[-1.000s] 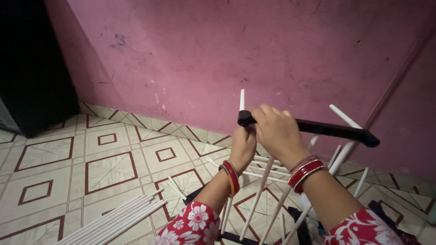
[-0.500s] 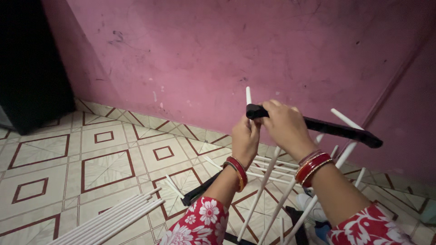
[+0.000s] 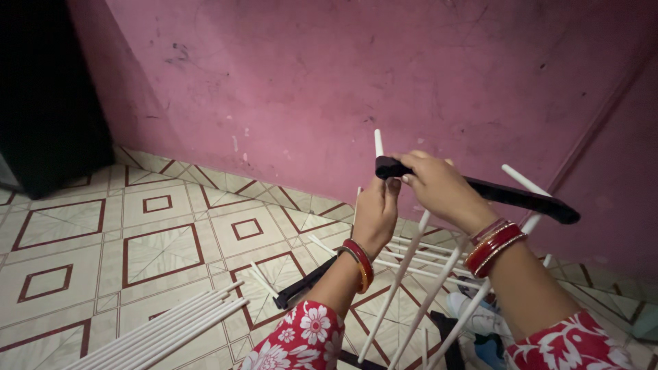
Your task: The person assembles a multi-tiered shoe rack by hand, inserting white plastic tubes into black connectors and building up the frame.
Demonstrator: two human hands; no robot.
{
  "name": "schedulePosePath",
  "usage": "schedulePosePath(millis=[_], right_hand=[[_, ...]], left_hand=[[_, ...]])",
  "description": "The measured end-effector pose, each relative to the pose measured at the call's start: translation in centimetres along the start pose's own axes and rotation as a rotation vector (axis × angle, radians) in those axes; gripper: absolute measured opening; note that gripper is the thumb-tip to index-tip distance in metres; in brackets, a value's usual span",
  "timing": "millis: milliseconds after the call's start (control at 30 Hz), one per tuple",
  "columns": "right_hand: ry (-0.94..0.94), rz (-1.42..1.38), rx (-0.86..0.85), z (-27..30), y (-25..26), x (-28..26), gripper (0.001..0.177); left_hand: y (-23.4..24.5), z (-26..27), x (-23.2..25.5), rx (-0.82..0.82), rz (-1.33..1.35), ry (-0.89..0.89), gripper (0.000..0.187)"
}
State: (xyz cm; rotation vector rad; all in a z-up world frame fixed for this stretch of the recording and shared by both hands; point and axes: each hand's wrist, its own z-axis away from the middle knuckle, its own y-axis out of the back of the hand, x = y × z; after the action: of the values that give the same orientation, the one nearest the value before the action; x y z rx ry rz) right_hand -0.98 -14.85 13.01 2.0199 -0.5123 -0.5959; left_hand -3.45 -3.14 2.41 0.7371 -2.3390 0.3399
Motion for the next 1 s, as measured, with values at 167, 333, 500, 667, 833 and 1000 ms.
schedulePosePath(millis=[167, 333, 500, 667, 833, 1000], right_hand=[[0.022, 0.076, 0.001, 0.0, -0.2, 0.2, 0.041], [-0.015, 0.098, 0.002, 0.4, 0.2, -1.0, 0.040], [-0.151, 0.054, -0.044, 0.7, 0.1, -1.5, 0.037], [0.071, 0.297, 0.167, 0.4, -2.1, -0.8, 0.026], [0.146, 0.375, 0.230, 1.2, -3.2, -0.1, 0.027], [0.166, 0.450, 0.234, 1.1, -3.4, 0.1, 0.040]], left_hand=[[-0.3, 0.0, -0.8, 0.000, -0.037, -0.017, 0.029], [-0.2, 0.0, -0.7, -0.024, 0.014, -0.008, 0.028], [-1.0, 0.3, -2.1, 0.013, -0.049, -0.088, 0.021], [-1.0, 0.3, -3.1, 0.034, -0.081, -0.121, 0.017], [-0.7, 0.3, -3.3, -0.047, -0.151, -0.071, 0.015], [0.7, 2.0, -3.3, -0.139, -0.031, -0.036, 0.027]])
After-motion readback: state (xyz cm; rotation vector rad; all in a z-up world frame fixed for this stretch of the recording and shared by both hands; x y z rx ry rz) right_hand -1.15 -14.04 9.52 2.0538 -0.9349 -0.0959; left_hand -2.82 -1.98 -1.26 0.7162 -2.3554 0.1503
